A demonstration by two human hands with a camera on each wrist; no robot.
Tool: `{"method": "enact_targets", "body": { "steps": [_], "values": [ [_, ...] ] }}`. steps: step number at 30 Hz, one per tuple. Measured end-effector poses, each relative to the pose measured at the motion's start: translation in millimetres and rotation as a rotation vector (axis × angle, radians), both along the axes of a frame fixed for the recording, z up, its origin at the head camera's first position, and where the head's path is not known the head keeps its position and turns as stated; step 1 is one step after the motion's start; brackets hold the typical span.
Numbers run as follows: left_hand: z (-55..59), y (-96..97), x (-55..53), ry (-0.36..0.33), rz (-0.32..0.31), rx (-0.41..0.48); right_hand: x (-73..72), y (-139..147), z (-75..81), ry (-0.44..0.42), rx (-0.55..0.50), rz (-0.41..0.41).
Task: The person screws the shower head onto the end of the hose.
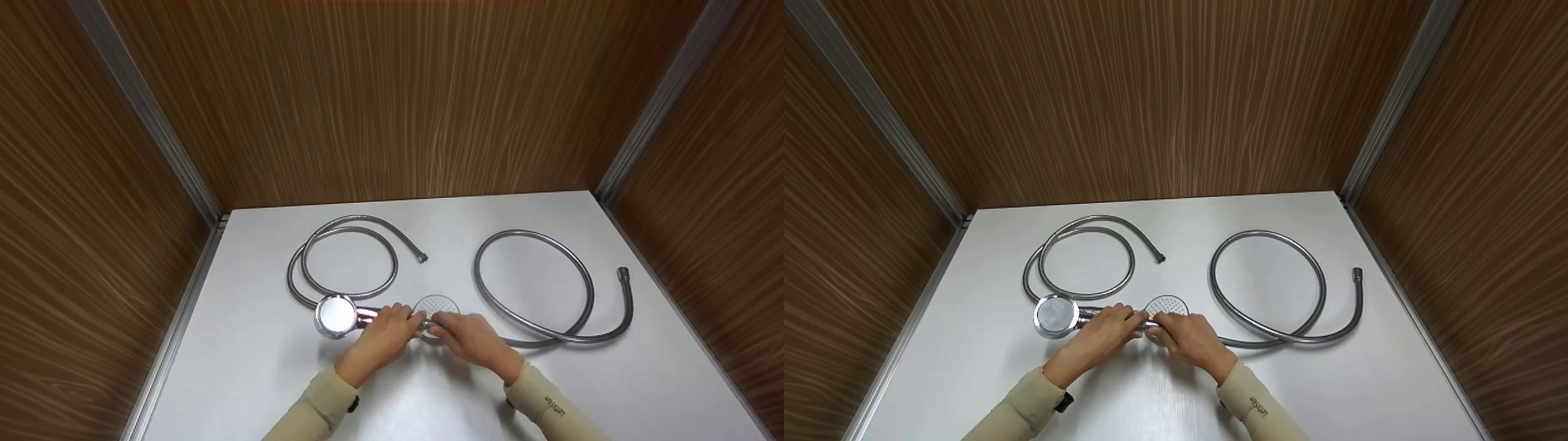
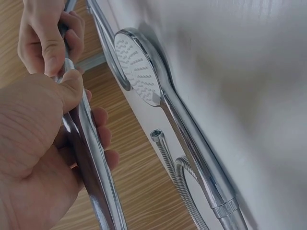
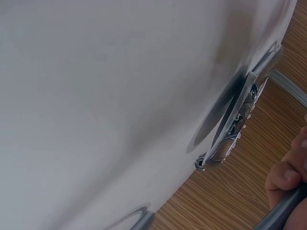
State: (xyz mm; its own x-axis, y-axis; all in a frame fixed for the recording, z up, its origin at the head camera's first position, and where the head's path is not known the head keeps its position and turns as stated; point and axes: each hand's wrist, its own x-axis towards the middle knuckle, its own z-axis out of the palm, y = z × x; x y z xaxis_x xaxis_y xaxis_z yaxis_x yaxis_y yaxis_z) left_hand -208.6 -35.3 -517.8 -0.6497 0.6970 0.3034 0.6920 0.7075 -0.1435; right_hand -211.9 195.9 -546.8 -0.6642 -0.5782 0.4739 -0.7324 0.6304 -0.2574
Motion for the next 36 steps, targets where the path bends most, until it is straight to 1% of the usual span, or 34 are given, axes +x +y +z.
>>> {"method": "enact_targets", "body": {
  "steps": [5,8,11,16,19,30,32,36],
  "values": [
    [0.5,0.3,0.0,-0.021,0.006,-0.002,0.4,-0.2,-0.9,-0.032,-0.014,-0.021],
    [0.9,0.6,0.6,-0.016,0.010,-0.014,1.3,0.3,-1.1,-0.047,-0.013,-0.033],
    [1.8,0.7,0.5,-0.019,0.013,-0.021,1.2,0.9,-1.4,-0.027,-0.007,-0.026],
    [2.3,0.6,-0.1,-0.079,0.014,-0.010,-0.3,1.6,-1.1,0.036,-0.007,0.009],
    [1.9,0.0,-0.5,-0.086,0.012,-0.010,-0.7,1.0,-1.4,0.044,-0.004,0.017],
    [3.9,-0.8,-2.1,-0.111,0.007,-0.003,-1.7,-1.8,-1.9,0.029,0.002,0.001],
    [4.2,-1.3,-2.4,-0.107,0.009,-0.011,-2.1,-3.0,-2.5,0.016,-0.001,-0.006],
    [3.7,-1.7,-2.4,-0.092,0.009,-0.021,-1.5,-3.4,-2.8,-0.040,0.006,-0.036]
  ]
}}
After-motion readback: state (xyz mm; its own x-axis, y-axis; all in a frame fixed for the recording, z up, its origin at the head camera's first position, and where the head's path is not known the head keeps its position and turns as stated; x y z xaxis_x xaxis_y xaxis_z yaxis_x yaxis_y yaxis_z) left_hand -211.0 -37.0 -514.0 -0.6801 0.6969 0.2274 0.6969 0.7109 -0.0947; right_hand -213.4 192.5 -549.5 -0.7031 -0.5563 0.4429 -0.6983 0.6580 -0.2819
